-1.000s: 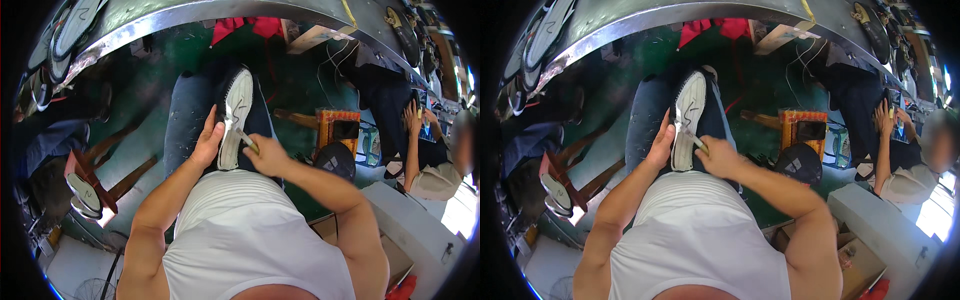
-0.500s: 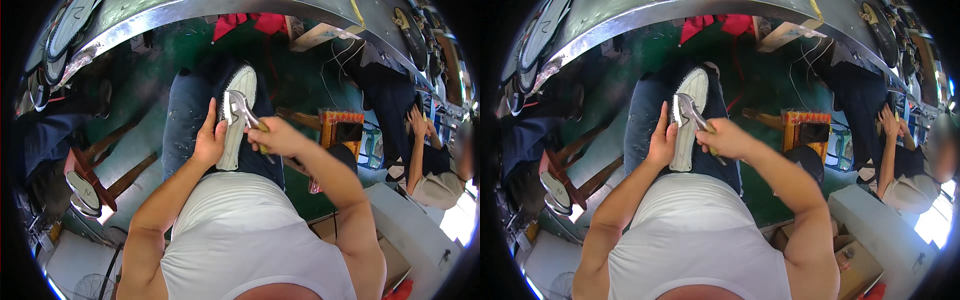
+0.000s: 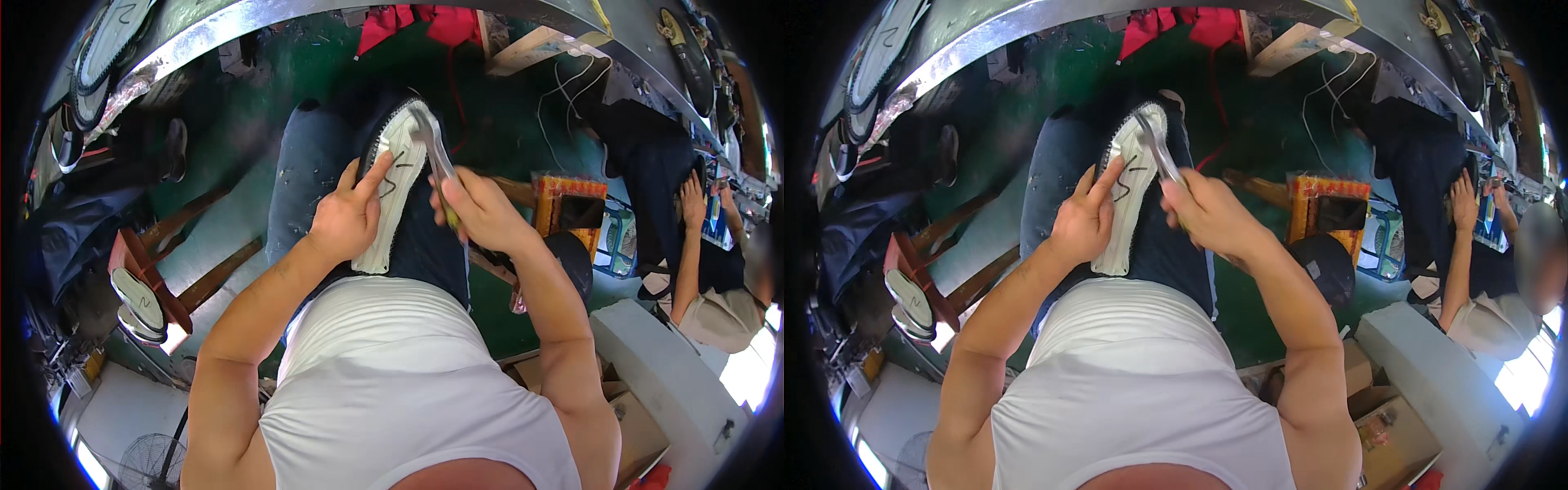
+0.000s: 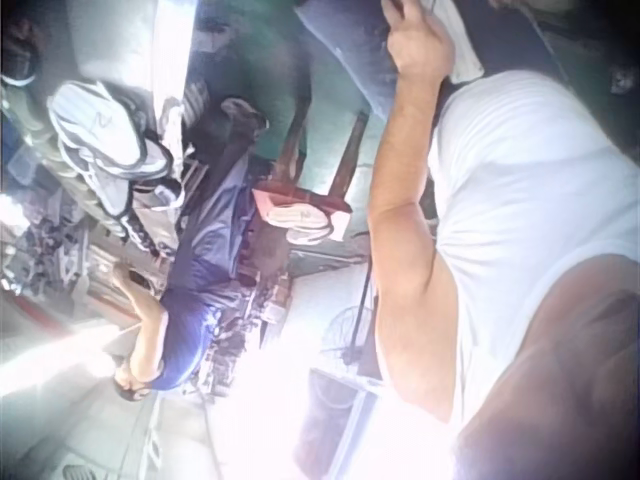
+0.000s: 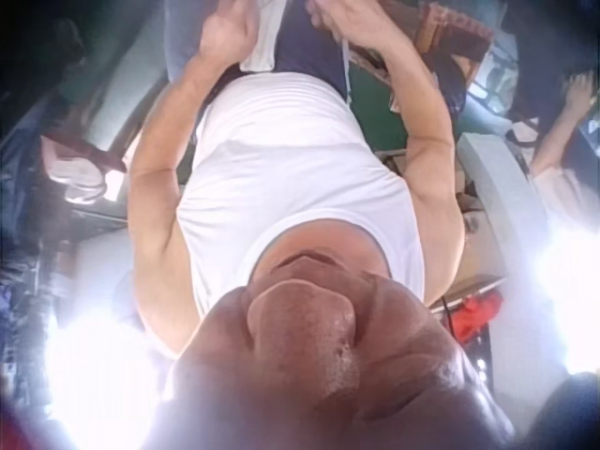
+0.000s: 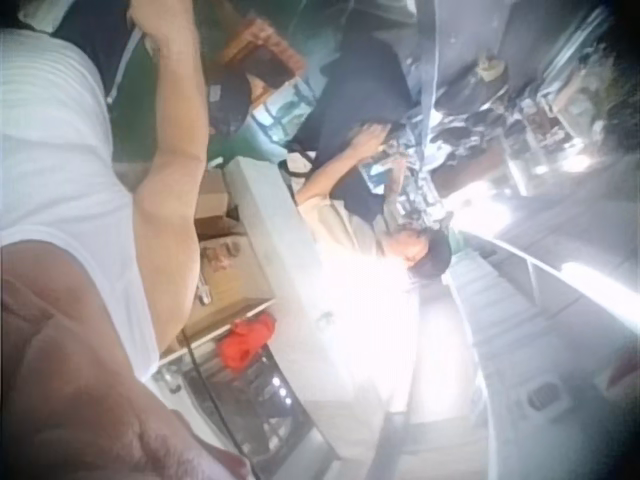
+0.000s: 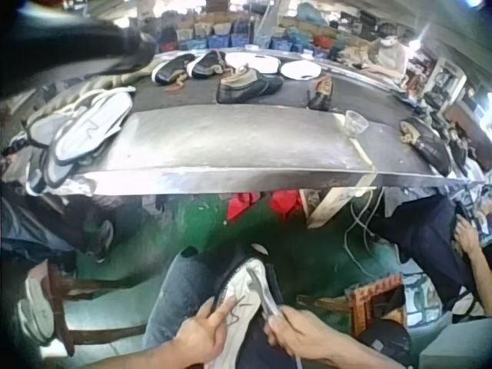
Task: Manufacturing shoes by lasting the upper, hammering the sole, and tying laces at a factory conveyor bench.
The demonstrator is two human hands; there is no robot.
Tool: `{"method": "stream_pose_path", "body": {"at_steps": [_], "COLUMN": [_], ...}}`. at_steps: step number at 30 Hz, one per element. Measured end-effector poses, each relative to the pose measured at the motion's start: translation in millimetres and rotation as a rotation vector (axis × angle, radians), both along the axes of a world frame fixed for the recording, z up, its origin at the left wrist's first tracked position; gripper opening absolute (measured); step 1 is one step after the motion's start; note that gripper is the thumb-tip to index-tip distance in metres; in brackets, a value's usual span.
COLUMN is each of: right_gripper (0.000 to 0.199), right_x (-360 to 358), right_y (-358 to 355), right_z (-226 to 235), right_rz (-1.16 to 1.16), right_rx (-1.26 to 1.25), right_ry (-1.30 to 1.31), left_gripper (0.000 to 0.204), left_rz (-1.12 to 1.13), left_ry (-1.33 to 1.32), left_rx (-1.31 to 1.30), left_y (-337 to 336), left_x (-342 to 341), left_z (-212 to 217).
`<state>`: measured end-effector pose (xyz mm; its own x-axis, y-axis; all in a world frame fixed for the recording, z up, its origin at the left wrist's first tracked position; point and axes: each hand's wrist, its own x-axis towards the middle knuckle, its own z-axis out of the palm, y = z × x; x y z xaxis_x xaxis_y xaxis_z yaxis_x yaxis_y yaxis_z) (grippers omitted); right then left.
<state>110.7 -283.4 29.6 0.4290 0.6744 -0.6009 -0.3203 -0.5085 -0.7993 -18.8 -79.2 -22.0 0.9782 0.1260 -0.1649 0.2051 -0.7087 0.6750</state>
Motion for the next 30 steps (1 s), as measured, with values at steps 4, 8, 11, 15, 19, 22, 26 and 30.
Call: {"method": "stream_pose_path", "body": {"at_steps": [4, 8, 11, 15, 19, 22, 26, 30], "right_gripper": [0.043, 0.043, 0.043, 0.045, 0.037, 0.039, 0.041, 0.04], "right_x": [21, 7, -3, -8, -51, -56, -61, -63], "right_y": [29, 28, 20, 23, 7, 1, -18, -34], "right_z": [-5, -7, -19, 14, 9, -16, -35, -70], "right_rz": [0.238, 0.33, 0.4, 0.394, 0.169, 0.484, -0.004, -0.264], "right_rx": [-0.135, -0.09, -0.103, -0.264, 0.053, -0.273, 0.0, 0.093], "right_ry": [-0.485, -0.656, -0.864, -0.615, -0.832, -0.857, -0.293, 0.025], "left_gripper": [0.064, 0.075, 0.079, 0.089, 0.093, 0.096, 0.091, 0.044], "left_rz": [-0.048, 0.112, 0.266, 0.082, 0.016, 0.005, 0.04, 0.18], "left_ry": [0.044, 0.09, 0.114, 0.216, 0.259, 0.217, 0.009, 0.34], "left_rx": [0.064, 0.016, -0.162, -0.889, -0.839, -0.631, -0.469, -1.194], "left_y": [-3, -14, -20, 9, 4, 3, 10, 34], "left_x": [-1, -14, -15, -40, -44, -48, -12, 34], "left_z": [0, -4, -12, -10, 0, -15, -30, -30]}}
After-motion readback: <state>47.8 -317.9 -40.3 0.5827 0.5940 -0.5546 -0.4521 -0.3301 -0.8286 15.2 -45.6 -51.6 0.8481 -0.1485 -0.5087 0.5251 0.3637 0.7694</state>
